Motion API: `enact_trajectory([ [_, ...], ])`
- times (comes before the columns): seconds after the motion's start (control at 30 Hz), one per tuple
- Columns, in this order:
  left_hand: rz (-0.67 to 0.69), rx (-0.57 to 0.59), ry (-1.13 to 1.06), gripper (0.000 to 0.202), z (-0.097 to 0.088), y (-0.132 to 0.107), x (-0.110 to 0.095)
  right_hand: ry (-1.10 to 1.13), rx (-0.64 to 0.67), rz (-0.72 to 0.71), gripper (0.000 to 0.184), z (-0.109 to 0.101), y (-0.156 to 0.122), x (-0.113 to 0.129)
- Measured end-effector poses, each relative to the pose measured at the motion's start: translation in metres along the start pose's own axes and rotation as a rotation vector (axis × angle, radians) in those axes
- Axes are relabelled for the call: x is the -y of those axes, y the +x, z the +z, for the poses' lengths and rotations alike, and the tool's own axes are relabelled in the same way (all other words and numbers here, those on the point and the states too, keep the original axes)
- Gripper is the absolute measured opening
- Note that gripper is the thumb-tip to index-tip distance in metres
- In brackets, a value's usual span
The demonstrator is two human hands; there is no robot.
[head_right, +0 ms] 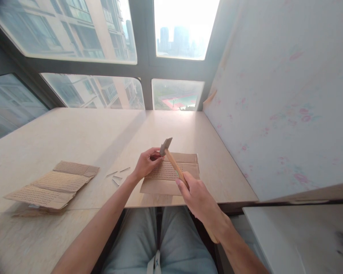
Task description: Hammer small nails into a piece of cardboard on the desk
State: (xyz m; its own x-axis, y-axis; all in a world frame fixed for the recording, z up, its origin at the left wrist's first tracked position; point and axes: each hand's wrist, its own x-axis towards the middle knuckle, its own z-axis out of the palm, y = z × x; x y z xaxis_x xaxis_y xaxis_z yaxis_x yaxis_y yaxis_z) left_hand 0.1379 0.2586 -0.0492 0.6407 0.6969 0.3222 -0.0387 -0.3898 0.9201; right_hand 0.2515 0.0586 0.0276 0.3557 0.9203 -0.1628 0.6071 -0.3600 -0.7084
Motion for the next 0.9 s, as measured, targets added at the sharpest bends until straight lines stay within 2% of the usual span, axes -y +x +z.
enact_trajectory([
  [0.47,0.018,-0.019,0.034,0.030,0.0004,-0.0004,0.0029,-0.060,-0.068,-0.022,0.026,-0.0017,0.0013,0.0002],
  [0.9,0.049,0.037,0.127,0.029,-0.0020,-0.0013,-0.0018,-0.119,-0.031,-0.005,0.021,0.0004,0.0008,0.0018],
])
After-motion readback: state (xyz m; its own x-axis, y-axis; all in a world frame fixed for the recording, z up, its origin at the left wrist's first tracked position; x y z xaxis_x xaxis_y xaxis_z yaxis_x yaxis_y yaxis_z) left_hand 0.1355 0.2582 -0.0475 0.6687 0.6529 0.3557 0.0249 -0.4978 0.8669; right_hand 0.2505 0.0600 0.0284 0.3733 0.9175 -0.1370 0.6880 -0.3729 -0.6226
